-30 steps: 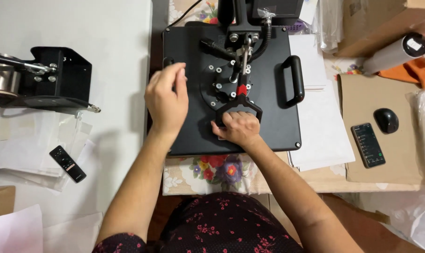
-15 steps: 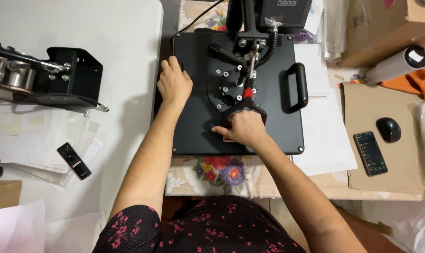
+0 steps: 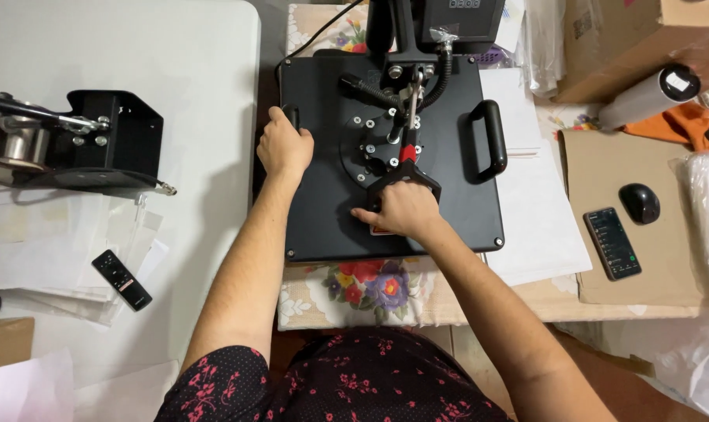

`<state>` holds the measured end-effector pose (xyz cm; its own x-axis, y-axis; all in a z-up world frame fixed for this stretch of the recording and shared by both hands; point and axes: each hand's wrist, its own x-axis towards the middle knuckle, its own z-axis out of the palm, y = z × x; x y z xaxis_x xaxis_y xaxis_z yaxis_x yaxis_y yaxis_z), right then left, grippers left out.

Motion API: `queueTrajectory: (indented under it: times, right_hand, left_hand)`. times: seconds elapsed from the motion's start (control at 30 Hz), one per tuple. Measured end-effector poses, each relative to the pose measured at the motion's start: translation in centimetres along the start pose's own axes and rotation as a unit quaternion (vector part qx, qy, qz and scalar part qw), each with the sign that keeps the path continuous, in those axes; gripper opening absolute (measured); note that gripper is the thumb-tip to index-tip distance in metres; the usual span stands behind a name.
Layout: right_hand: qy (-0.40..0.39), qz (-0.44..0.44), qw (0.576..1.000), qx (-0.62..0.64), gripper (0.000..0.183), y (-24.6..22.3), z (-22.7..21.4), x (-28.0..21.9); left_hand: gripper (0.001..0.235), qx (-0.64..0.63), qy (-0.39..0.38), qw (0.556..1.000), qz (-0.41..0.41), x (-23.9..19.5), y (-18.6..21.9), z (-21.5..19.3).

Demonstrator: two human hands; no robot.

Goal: Using a heat press machine to transfer a design from paper onto a substrate.

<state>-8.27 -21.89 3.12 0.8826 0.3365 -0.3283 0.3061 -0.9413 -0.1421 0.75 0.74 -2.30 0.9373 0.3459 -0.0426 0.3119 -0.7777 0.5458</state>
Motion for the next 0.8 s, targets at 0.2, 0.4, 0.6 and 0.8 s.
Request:
queueTrajectory:
  times: [0.2,0.4,0.6,0.8]
  right_hand:
    - [-0.001,0.007,1.0,-0.003,0.067,0.0,0.3,0.2]
    - [0.039,0.016,0.999,-0.03,0.067,-0.2,1.8,0.7]
    - [0.09,0.028,0.993,-0.068,0.066,0.2,3.8,1.4]
    - [0.141,0.041,0.988,-0.054,0.057,-0.1,4.2,1.1]
  left_hand:
    - [0.039,-0.046,-0.023,0.999,-0.007,1.2,-1.1,1.1]
    - [0.04,-0.101,-0.05,0.993,-0.028,0.5,-0.4,-0.1]
    - [0.048,-0.155,-0.067,0.984,-0.052,0.7,-0.9,0.0]
    - [0.041,-0.161,-0.07,0.983,-0.05,-0.2,-0.1,-1.3]
